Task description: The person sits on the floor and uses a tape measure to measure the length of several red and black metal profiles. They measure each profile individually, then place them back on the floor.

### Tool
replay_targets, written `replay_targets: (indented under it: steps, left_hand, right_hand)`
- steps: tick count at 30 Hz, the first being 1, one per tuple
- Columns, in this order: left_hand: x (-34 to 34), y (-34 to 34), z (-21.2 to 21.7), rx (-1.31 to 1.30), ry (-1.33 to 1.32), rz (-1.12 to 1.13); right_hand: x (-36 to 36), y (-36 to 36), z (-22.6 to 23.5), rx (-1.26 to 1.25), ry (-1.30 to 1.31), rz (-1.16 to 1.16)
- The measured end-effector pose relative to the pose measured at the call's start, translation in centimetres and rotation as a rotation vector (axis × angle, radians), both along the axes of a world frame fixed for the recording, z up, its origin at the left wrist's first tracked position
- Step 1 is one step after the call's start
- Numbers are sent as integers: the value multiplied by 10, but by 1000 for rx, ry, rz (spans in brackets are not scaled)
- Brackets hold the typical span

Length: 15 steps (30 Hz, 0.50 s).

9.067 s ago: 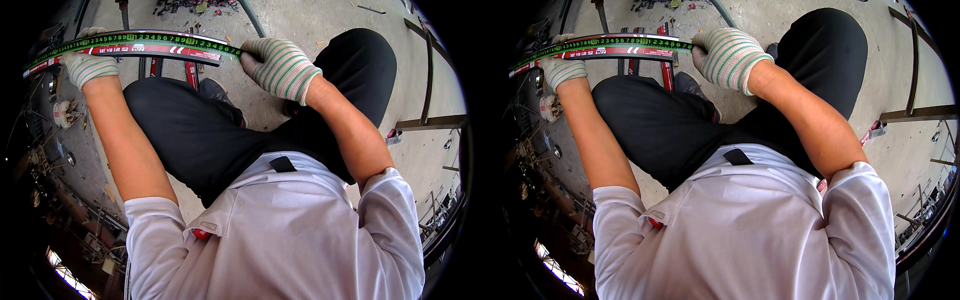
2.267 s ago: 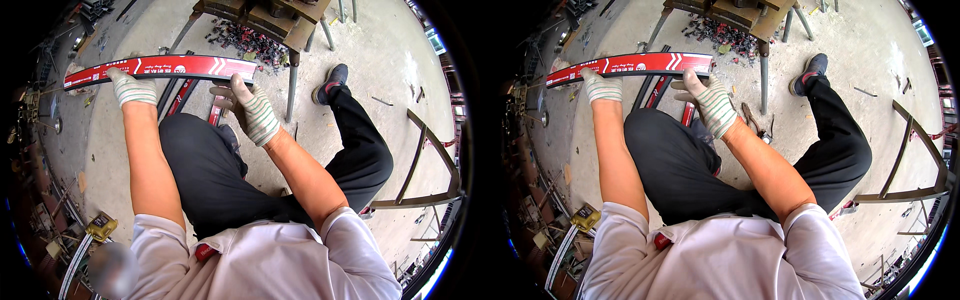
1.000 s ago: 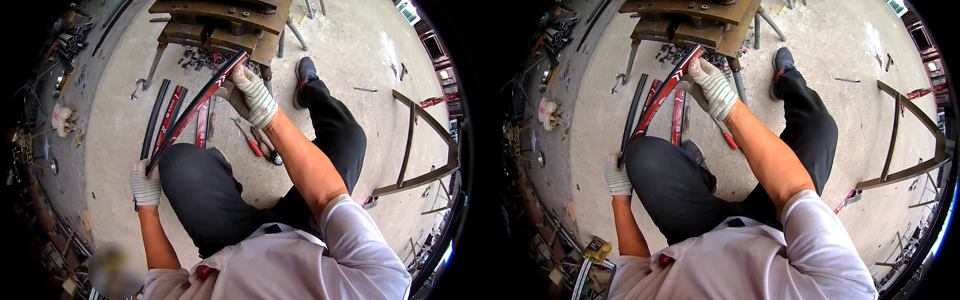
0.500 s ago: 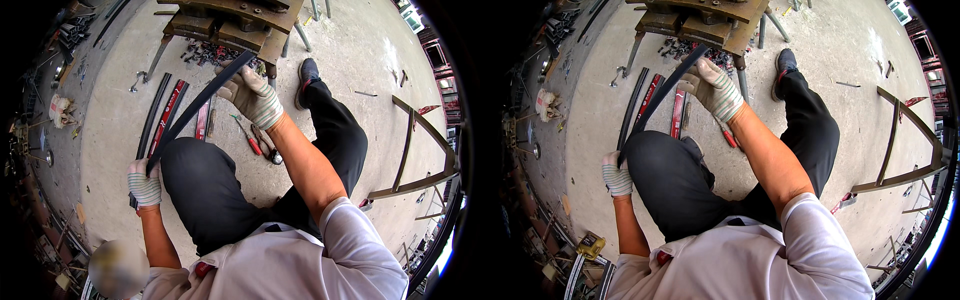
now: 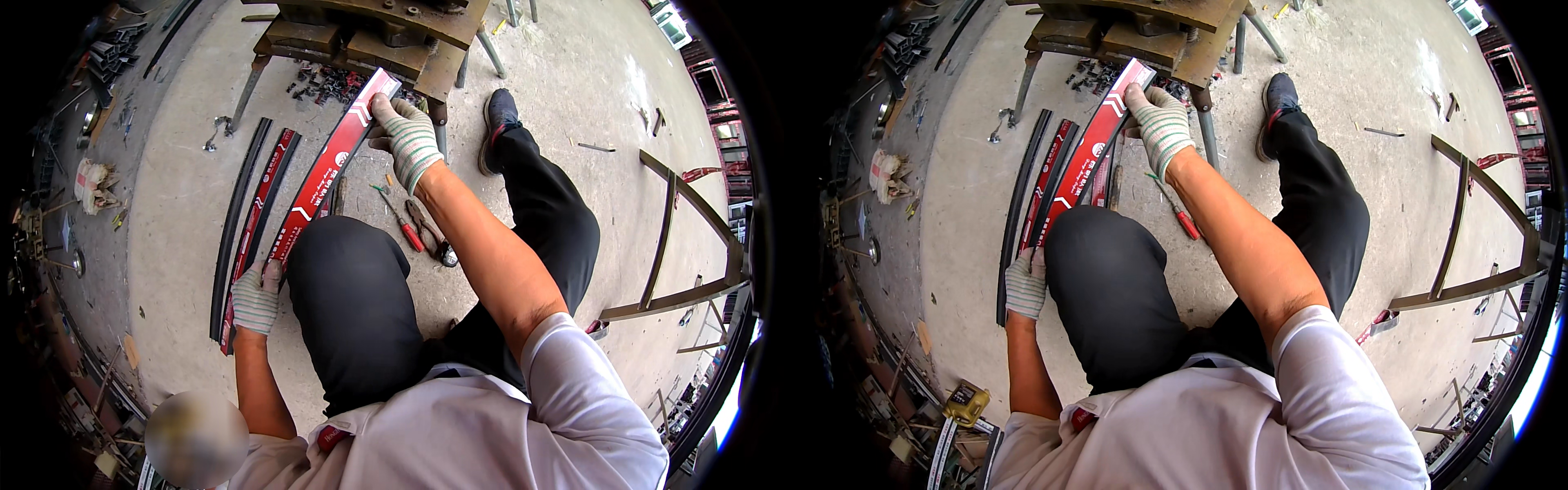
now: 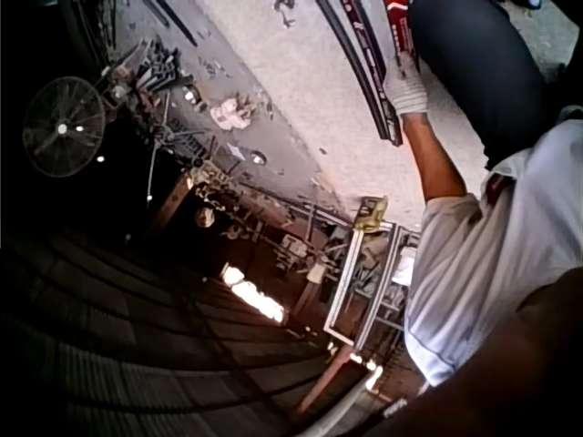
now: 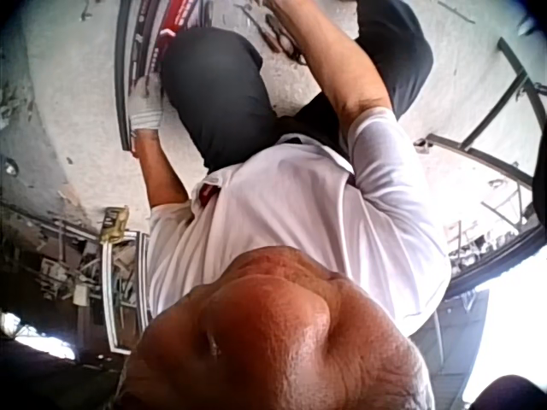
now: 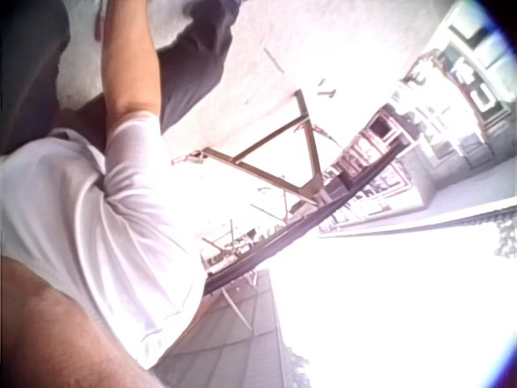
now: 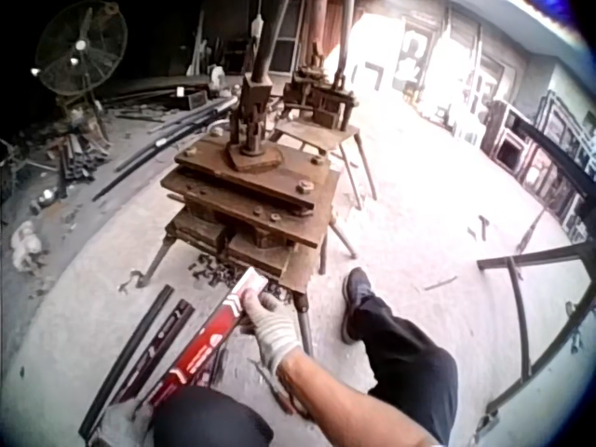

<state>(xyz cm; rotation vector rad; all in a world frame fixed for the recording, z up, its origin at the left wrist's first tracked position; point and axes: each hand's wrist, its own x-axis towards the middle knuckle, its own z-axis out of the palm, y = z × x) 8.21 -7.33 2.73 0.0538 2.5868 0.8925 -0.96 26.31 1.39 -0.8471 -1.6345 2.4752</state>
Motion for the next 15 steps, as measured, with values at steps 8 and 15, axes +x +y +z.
replay_targets:
  steps: [8,15]
  left_hand:
    - [-12,6,5,-59,-63,-19]
    - [-18,4,8,-75,-58,-16]
  right_hand:
    - [-6,6,-9,-20,9,-44]
    - [-8,8,-10,-64,46,-55]
